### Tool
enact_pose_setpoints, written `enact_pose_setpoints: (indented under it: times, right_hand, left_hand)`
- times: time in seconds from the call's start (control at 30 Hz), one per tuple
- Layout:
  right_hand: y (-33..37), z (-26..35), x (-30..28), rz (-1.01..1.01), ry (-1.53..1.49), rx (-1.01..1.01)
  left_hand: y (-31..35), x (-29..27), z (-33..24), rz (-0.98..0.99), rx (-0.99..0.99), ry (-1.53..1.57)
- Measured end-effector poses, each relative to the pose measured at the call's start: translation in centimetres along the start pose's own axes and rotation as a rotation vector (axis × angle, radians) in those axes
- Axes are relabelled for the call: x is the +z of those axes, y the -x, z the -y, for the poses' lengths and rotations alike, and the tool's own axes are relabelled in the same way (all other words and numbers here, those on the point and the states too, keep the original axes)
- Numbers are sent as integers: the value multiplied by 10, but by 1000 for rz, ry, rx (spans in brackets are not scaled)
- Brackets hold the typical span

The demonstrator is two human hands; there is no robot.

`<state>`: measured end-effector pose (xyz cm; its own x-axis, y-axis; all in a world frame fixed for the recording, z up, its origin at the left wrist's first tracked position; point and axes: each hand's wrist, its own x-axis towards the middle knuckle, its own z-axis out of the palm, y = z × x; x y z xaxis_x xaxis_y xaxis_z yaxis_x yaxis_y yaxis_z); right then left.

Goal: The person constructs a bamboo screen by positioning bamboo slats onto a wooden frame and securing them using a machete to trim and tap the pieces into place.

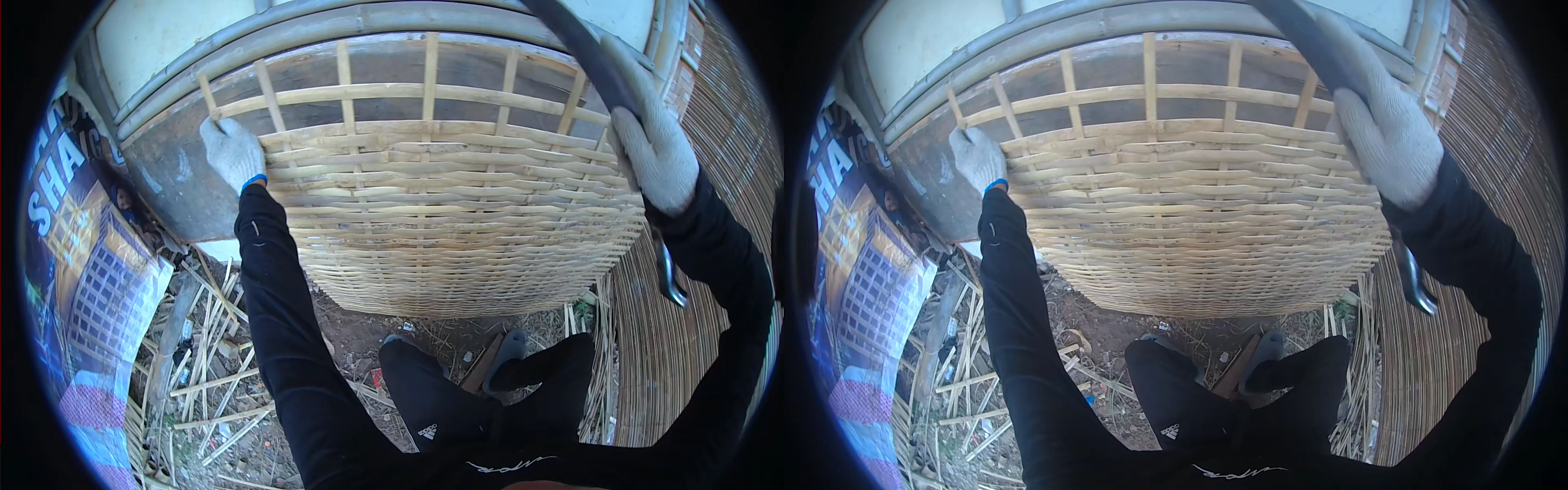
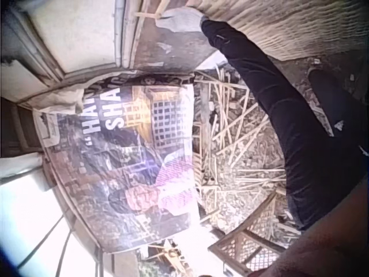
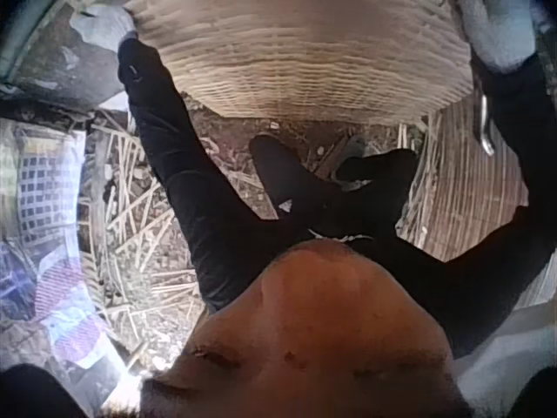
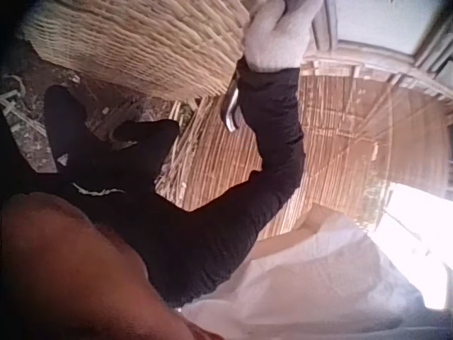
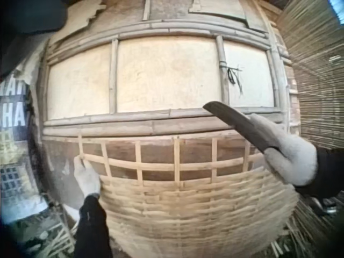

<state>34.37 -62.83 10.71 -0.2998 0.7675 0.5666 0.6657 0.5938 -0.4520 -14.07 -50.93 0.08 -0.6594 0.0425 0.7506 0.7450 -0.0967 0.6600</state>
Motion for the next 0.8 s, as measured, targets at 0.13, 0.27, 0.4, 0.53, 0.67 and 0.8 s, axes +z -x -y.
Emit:
enact_pose_setpoints:
  times: [0.13,0.27,0.4,0.53,0.67,0.8]
  right_hand:
    - [-5,-51,-1,233,362,-386]
    - [-10,-2,-25,408,331,160]
    - [-4,-16,-31,53,174,-11]
    - [4,-64,-12,249,350,-283]
    - [-9,-26,-36,307,249,18]
    - [-11,-47,-23,-39,174,-247]
  left_hand:
    - [-1,8,-4,-25,34,14]
    - [1,10,-13,8,15,29]
    - [2,10,-19,9,41,30]
    - [0,9,-17,9,51,29]
    - [-3,3,-19,13,58,-2]
    - [-2,8,-26,11,46,53]
